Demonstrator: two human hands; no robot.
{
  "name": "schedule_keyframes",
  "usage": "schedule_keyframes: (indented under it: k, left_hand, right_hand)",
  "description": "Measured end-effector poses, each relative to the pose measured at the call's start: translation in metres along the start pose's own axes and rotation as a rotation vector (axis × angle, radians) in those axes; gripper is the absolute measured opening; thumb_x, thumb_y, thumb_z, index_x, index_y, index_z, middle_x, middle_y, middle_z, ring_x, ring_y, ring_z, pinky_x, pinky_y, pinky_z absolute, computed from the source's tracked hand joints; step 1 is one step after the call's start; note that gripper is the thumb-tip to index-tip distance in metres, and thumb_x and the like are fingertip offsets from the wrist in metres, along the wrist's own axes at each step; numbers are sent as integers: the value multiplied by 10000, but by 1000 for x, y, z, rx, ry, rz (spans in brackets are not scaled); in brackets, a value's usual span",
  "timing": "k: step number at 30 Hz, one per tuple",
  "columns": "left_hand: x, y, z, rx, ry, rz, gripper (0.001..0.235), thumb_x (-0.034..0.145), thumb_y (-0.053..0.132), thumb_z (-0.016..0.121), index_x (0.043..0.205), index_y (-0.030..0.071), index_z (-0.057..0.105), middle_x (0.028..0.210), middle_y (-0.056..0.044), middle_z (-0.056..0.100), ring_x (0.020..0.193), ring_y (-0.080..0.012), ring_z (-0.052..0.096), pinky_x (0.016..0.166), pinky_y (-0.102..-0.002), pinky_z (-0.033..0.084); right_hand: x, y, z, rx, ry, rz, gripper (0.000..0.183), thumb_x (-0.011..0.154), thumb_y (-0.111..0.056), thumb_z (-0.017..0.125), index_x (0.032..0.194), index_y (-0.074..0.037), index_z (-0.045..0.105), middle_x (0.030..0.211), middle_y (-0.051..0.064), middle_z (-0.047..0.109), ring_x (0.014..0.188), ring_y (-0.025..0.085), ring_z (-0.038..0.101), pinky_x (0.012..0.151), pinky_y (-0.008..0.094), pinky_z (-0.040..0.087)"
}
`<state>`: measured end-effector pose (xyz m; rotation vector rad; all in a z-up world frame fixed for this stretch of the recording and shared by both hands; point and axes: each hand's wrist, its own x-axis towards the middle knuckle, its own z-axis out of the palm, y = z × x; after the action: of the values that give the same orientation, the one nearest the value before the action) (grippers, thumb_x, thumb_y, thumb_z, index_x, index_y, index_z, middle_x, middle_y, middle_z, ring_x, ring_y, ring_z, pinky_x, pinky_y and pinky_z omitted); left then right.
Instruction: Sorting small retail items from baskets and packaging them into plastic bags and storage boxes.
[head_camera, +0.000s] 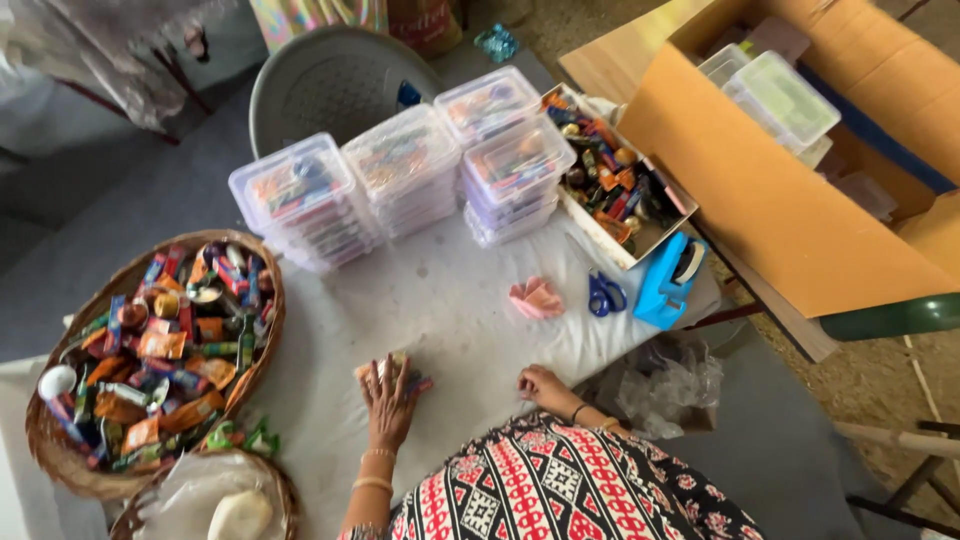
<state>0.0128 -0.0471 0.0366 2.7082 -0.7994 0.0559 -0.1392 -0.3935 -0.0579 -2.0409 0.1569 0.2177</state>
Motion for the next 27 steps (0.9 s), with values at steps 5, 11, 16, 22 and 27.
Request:
schedule_keyframes:
  k: [5,11,16,22,27]
  left_hand:
    - [6,37,-12,29,-52,57,678,922,415,559,1537,213,359,1636,-102,252,1532,-373,137,1225,-594,87]
    - [17,93,-7,-43,-236,197,721,850,221,671,1507,148,385,1624,-121,249,1517,-375,139,1223,-536,167]
    - [14,110,16,-95,-414,214,656,867,151,683,1473,138,432,1595,-99,321,1516,-332,206,1219,-517,225]
    - [8,116,30,-28,-426,202,645,864,146,677,1462,117,438,1574,-111,344,1510,-328,214,1223,-512,210]
    - [4,117,49,8,-490,119,684,849,98,674,1483,104,418,1626,-122,266,1534,-342,172,1220,-436,250]
  right_hand:
    - [-4,-4,-21,65,-81,-78,204,816,-11,794,953,-52,648,925,57,628,758,142,657,736,284,568]
    - [-19,-14,-74,188,-171,113,134,931,-79,702,1057,-53,663,969,81,746,876,123,712,810,285,565]
    - [-21,-32,-163,213,65,-47,168,968,-153,702,1089,-37,688,1015,58,732,929,127,659,839,294,537]
    - [-21,-33,-277,381,521,-62,183,982,-223,650,1097,-84,685,983,-23,716,888,64,647,830,236,546]
    - [-38,-71,-392,221,1001,-292,186,1060,-238,686,1120,-67,647,1032,4,670,861,55,574,805,211,488]
